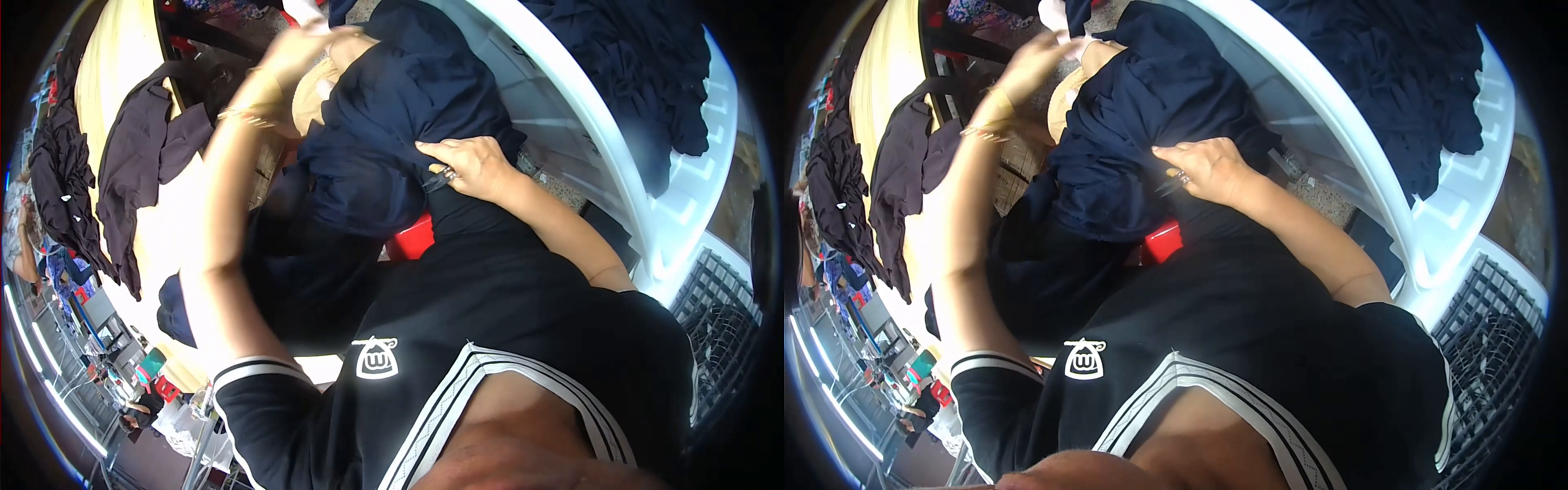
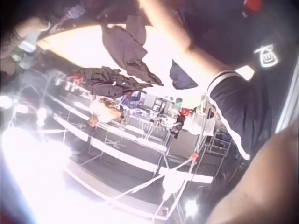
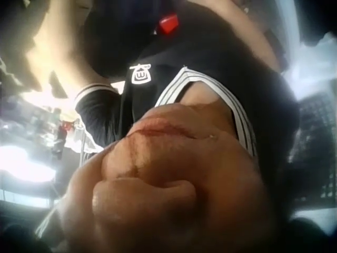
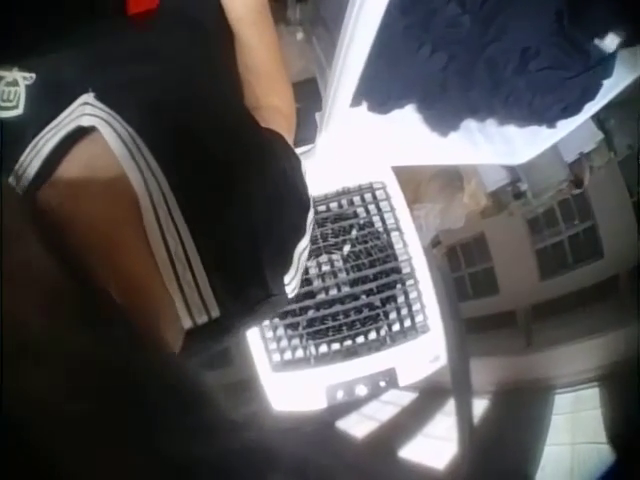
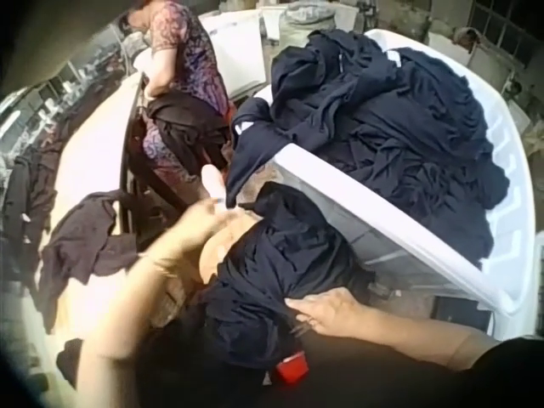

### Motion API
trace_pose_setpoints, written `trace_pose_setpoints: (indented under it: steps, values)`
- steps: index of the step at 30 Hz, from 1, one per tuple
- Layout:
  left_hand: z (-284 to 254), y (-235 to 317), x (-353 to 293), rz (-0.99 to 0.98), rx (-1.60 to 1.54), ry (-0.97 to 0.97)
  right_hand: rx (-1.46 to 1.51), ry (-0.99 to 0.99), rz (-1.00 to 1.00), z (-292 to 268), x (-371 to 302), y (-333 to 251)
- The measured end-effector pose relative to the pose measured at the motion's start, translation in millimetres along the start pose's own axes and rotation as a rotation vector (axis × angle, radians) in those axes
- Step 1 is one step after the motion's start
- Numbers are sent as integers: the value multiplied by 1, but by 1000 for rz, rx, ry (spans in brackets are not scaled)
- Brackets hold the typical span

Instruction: The person trims threads from dark garments using thread clippers, pulls another garment from a plastic bin, and trims loose threads on it with the clippers.

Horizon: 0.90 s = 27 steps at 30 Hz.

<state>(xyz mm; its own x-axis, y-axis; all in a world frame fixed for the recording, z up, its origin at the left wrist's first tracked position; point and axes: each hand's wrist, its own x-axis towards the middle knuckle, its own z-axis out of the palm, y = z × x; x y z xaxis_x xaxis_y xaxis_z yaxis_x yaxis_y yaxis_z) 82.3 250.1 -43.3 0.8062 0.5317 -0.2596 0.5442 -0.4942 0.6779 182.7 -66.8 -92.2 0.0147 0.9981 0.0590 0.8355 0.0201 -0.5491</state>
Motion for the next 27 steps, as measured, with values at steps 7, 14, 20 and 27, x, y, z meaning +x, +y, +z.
trace_pose_setpoints:
  steps: [7, 14, 20, 27]
  values:
    - [122, 0, 47, -16, 611, -44, 71, 27, -92, 0, 7, -10]
    - [56, 53, -30, 50, -56, 191, 246, 104, -197, -11, -9, 5]
    - [-33, 92, -147, 77, -81, 317, 764, 128, -92, -54, -24, 7]
    - [50, 136, -217, 258, 317, 522, 1041, 407, -78, -93, -2, -4]
